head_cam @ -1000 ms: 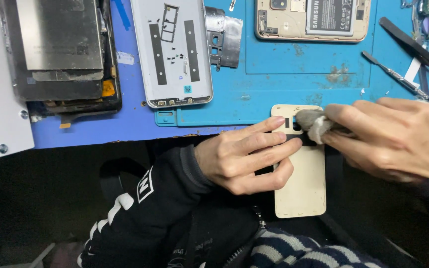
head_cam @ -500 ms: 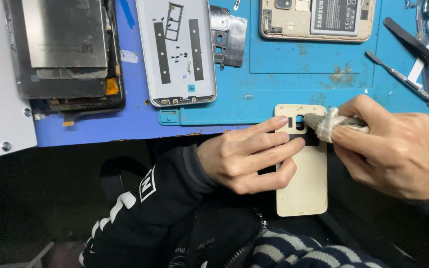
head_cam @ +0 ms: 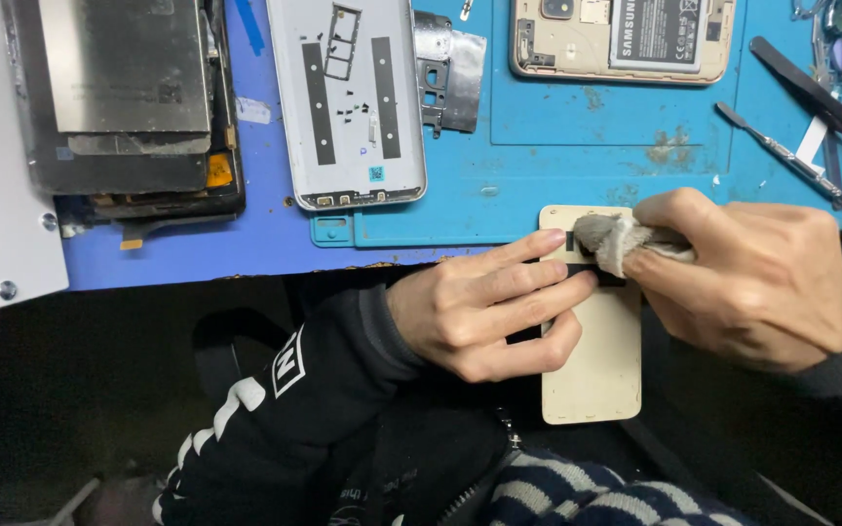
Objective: The person wipes a beige phone back cover with a cloth, rubbing its camera cutout and surfaces, then sets it down and picks up a rose-gold phone. They fit the cover onto the phone body, then wrap adhesive tape around the assembled phone, pressing the tape along its edges.
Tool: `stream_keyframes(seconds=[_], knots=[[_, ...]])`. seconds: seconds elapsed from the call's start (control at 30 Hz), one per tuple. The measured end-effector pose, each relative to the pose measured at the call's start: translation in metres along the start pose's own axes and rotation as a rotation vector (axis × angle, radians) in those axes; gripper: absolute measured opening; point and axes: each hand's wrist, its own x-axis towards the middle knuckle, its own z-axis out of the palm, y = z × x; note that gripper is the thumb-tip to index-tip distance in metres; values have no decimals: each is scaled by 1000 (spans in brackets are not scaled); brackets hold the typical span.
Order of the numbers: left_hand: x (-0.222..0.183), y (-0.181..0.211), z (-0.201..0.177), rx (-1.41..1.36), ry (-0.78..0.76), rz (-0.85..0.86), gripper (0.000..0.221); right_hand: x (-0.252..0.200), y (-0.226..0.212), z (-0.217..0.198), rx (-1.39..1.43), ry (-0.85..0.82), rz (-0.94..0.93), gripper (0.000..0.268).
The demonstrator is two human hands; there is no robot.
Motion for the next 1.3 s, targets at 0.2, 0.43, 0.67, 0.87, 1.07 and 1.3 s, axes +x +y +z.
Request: stream_keyframes(seconds=[0.2,0.43,0.67,0.87,1.07,1.3], knots=[[0,1,-1,8,-11,-10,12,-6,-3,7,120,-11,141,19],[-1,1,2,40,-3,1,12,-5,7,-16,-247,4,194,34],[6,3,-6,51,-48,-10,20,-5,2,6,-62,-65,81,35],[5,6,-11,141,-75,-27,18,8,7,5,63,-94,105,29],[4,6,-7,109,-61,-55,19,-8,13,12,45,-192,158,29],[11,12,-6,146,-19,-80,16,6,-1,-2,105,8,91,34]])
